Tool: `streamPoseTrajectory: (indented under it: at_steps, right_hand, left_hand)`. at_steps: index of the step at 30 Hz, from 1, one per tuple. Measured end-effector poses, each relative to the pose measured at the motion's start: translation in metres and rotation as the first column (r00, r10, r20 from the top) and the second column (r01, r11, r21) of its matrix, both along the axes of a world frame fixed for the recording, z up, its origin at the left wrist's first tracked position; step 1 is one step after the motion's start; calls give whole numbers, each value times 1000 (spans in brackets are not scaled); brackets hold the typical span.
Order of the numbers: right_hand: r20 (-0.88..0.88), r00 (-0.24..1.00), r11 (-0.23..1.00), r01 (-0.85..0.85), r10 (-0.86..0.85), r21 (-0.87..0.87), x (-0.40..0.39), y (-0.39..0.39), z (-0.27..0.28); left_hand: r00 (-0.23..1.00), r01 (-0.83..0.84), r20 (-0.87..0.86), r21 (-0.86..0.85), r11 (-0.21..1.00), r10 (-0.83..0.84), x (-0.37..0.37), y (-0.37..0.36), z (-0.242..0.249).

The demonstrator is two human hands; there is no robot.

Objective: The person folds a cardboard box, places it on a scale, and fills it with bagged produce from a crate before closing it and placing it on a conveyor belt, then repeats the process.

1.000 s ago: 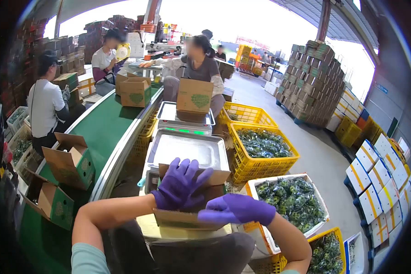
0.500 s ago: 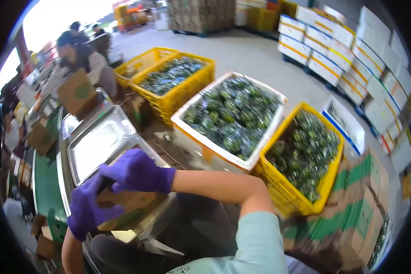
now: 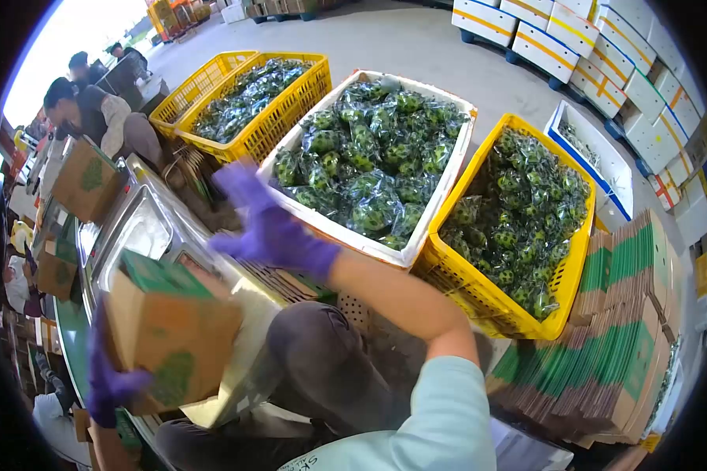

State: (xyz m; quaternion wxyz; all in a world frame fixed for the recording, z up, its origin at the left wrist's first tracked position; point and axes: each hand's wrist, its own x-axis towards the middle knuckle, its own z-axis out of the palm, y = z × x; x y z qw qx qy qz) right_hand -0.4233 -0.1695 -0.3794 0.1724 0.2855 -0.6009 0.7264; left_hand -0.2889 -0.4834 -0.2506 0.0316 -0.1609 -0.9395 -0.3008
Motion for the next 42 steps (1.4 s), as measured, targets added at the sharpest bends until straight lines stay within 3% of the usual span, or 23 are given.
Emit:
streamPoseTrajectory:
  at_steps: [1,2,4,7,9,13,17,20,23,24,25,26,28,29,30,31,33,35,36,37,38,40,42]
  right_hand:
    - [-28,942,856,315,-333,411,-18,51,-17]
    - [-181,812,466,484,-556,741,-36,102,-33]
    - [9,670,253,268,-743,930,-44,155,-60]
    - [279,609,205,-189,-743,960,-57,179,-124]
    - [395,603,416,-112,-693,902,-75,195,-138]
    - [487,538,504,-130,-687,854,-133,234,-194]
    - [105,811,365,140,-576,920,-127,254,-234]
    - [585,740,937,187,-331,294,-106,266,-218]
    - [679,682,934,357,-272,16,-120,286,-217]
    - [745,667,807,419,37,-416,-115,277,-183]
    - [742,669,809,414,41,-418,-127,283,-175]
    - [450,886,960,214,-114,-178,-143,295,-167]
    - [252,959,958,-56,129,-281,-153,282,-128]
    - [302,856,727,-118,420,-676,-147,247,-72]
    - [350,933,959,18,86,-283,-125,212,-26]
    - [242,939,965,210,-243,155,-109,184,0]
    - [-436,852,296,513,-290,805,-150,177,-36]
    - [-537,840,475,505,-79,720,-160,181,-31]
    - [-51,994,771,109,-99,628,-149,189,-3]
    - [422,903,940,-204,73,275,-145,201,14]
    - [402,907,972,31,-126,234,-169,220,-16]
    - [294,696,743,521,-655,420,-220,255,-85]
    - [347,439,538,456,-829,709,-236,261,-122]
  left_hand:
    - [995,-102,40,300,948,94,-7,13,7]
    - [995,-97,12,332,938,99,-19,-2,12]
    - [982,-131,-43,534,835,182,-49,3,7]
    - [983,-99,-35,731,676,181,-125,39,-42]
    - [999,37,-35,783,621,-15,-205,43,-117]
    - [966,-105,201,882,459,-164,-230,210,-118]
    - [903,-246,354,890,383,-242,-237,237,-149]
    - [802,-339,460,876,344,-381,-250,200,-181]
    - [847,-261,396,891,371,-355,-226,194,-163]
    - [851,-258,392,892,371,-350,-223,193,-159]
    - [809,-341,443,889,305,-386,-220,192,-157]
    - [759,-427,492,871,245,-427,-216,190,-155]
    - [733,-519,540,837,174,-415,-221,185,-171]
    - [731,-517,539,838,175,-418,-223,187,-177]
    - [758,-468,467,876,119,-454,-225,191,-182]
    - [782,-417,390,907,58,-485,-225,196,-184]
    - [771,-429,312,898,-92,-555,-214,212,-169]
    - [780,-402,256,904,-145,-571,-217,212,-169]
    - [785,-401,257,905,-146,-564,-219,205,-173]
    - [765,-407,263,904,-126,-588,-222,192,-180]
    - [745,-408,263,907,-105,-613,-224,184,-184]
    - [770,-427,318,901,-77,-553,-223,177,-182]
    - [802,-462,405,886,-27,-438,-220,177,-176]
